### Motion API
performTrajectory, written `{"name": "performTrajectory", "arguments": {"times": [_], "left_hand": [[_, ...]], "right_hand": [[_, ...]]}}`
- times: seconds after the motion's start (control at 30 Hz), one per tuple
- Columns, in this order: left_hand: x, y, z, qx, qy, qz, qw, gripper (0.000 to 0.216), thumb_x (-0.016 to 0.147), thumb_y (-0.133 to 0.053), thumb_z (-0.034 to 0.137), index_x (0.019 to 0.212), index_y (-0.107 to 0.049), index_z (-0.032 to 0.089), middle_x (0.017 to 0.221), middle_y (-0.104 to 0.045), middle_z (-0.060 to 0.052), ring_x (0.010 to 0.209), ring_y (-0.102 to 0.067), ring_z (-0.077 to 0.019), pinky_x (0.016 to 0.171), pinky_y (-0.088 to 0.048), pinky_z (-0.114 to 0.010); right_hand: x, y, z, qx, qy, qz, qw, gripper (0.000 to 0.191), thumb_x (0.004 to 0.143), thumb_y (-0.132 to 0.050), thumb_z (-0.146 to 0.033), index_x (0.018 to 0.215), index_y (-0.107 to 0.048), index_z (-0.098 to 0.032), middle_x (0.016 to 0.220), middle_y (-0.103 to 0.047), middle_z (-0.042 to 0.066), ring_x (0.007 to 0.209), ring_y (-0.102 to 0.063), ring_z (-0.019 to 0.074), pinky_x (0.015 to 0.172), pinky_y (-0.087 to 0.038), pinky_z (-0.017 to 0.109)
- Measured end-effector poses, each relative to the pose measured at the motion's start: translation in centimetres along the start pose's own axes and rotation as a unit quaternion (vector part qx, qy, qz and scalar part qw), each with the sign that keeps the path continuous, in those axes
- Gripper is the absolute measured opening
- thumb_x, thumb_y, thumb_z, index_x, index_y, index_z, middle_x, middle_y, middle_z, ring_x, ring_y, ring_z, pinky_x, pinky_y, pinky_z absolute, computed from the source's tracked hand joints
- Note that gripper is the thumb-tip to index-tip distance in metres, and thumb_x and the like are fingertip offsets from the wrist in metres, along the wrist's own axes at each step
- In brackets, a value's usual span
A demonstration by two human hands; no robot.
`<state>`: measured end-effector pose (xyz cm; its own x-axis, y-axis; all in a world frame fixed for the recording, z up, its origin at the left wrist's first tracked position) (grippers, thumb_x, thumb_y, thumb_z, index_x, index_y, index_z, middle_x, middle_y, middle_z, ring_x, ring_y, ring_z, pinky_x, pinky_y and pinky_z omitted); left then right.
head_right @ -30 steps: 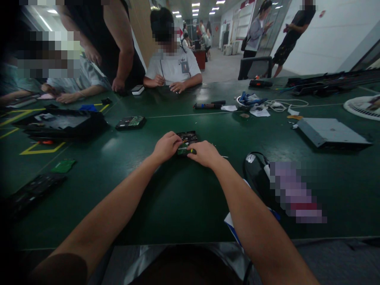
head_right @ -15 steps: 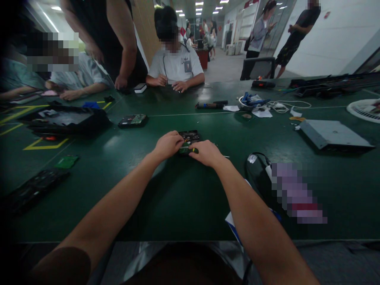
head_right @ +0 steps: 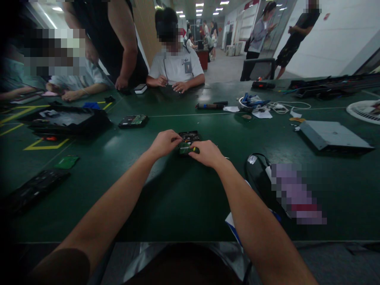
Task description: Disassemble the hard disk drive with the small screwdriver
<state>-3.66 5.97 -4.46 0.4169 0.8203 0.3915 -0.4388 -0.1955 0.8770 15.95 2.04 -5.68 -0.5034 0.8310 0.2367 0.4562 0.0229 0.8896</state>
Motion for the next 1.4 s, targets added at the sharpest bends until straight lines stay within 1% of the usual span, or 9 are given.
{"name": "performTrajectory", "arguments": {"times": [0.13,0.3,0.4,0.53,0.73,1.0,1.13,1.27,1.4], "left_hand": [[0.1,0.3,0.6,-0.024,0.033,0.03,0.999,0.018,0.096,-0.06,0.027,0.095,-0.077,0.021,0.094,-0.075,-0.008,0.088,-0.069,-0.0239,0.081,-0.054,-0.037],[0.1,0.9,4.1,-0.194,-0.014,-0.004,0.981,0.021,0.092,-0.069,0.026,0.112,-0.071,0.021,0.101,-0.076,-0.003,0.085,-0.07,-0.0186,0.077,-0.055,-0.032],[0.0,1.2,5.7,-0.185,-0.043,-0.032,0.981,0.017,0.092,-0.07,0.027,0.108,-0.071,0.021,0.1,-0.076,-0.004,0.084,-0.07,-0.019,0.076,-0.054,-0.032],[-0.2,0.9,5.9,-0.14,-0.041,-0.069,0.987,0.02,0.091,-0.071,0.027,0.11,-0.071,0.02,0.098,-0.076,-0.005,0.085,-0.07,-0.0213,0.075,-0.054,-0.034],[-0.3,0.6,6.2,-0.175,-0.06,-0.1,0.978,0.025,0.091,-0.073,0.029,0.114,-0.07,0.02,0.1,-0.077,-0.005,0.088,-0.072,-0.021,0.077,-0.056,-0.034],[-0.3,1.4,6.6,-0.226,-0.045,-0.074,0.97,0.022,0.094,-0.069,0.03,0.113,-0.07,0.019,0.1,-0.077,-0.007,0.087,-0.072,-0.0192,0.08,-0.057,-0.035],[0.0,1.6,6.4,-0.263,-0.019,0.001,0.965,0.044,0.093,-0.072,0.034,0.131,-0.059,0.018,0.105,-0.076,-0.009,0.09,-0.072,-0.0192,0.081,-0.058,-0.034],[0.1,2.8,6.2,-0.292,-0.017,0.123,0.948,0.064,0.085,-0.08,0.031,0.141,-0.05,0.02,0.118,-0.072,-0.011,0.1,-0.072,-0.0199,0.086,-0.059,-0.034],[0.0,3.9,6.2,-0.269,-0.021,0.185,0.945,0.051,0.087,-0.077,0.026,0.133,-0.057,0.02,0.115,-0.074,-0.008,0.098,-0.072,-0.0193,0.088,-0.058,-0.034]], "right_hand": [[0.0,1.7,0.3,0.009,-0.056,0.122,0.991,0.032,0.095,-0.061,-0.046,0.114,-0.07,-0.022,0.112,-0.073,0.011,0.103,-0.067,0.0283,0.094,-0.051,0.044],[0.1,5.1,0.1,0.034,-0.053,0.28,0.958,0.027,0.099,-0.047,-0.03,0.11,-0.07,-0.021,0.108,-0.064,0.012,0.108,-0.062,0.0265,0.099,-0.05,0.043],[0.4,7.3,-0.1,0.042,-0.053,0.33,0.942,0.026,0.097,-0.05,-0.03,0.111,-0.071,-0.022,0.104,-0.065,0.011,0.104,-0.062,0.0254,0.097,-0.051,0.042],[1.0,9.4,0.2,0.028,-0.062,0.369,0.927,0.025,0.098,-0.052,-0.033,0.108,-0.072,-0.023,0.1,-0.067,0.009,0.098,-0.063,0.0239,0.095,-0.052,0.042],[2.7,10.7,2.4,0.05,-0.068,0.38,0.921,0.029,0.1,-0.051,-0.041,0.112,-0.07,-0.023,0.107,-0.067,0.01,0.1,-0.066,0.0241,0.092,-0.054,0.043],[3.7,12.1,4.0,0.111,-0.048,0.376,0.918,0.038,0.101,-0.049,-0.053,0.119,-0.065,-0.022,0.106,-0.068,0.01,0.097,-0.07,0.024,0.085,-0.057,0.044],[3.8,12.0,2.1,0.193,-0.049,0.359,0.912,0.037,0.098,-0.057,-0.051,0.115,-0.066,-0.021,0.101,-0.07,0.009,0.09,-0.07,0.0223,0.082,-0.058,0.041],[4.1,10.3,-1.9,0.216,-0.003,0.269,0.939,0.026,0.089,-0.07,-0.042,0.105,-0.07,-0.021,0.099,-0.072,0.006,0.089,-0.069,0.0211,0.085,-0.057,0.041],[4.2,8.6,-4.6,0.213,0.022,0.205,0.955,0.02,0.086,-0.073,-0.036,0.099,-0.07,-0.021,0.099,-0.073,0.005,0.09,-0.068,0.0212,0.087,-0.056,0.041]]}}
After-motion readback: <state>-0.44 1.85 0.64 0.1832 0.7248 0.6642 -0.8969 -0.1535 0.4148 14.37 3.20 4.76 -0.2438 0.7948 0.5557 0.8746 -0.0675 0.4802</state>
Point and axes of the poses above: each hand's wrist, its own x-axis towards the middle knuckle, its own y-axis out of the back of the hand, z = x × y, the point moved 5 cm from there along x, towards the middle knuckle
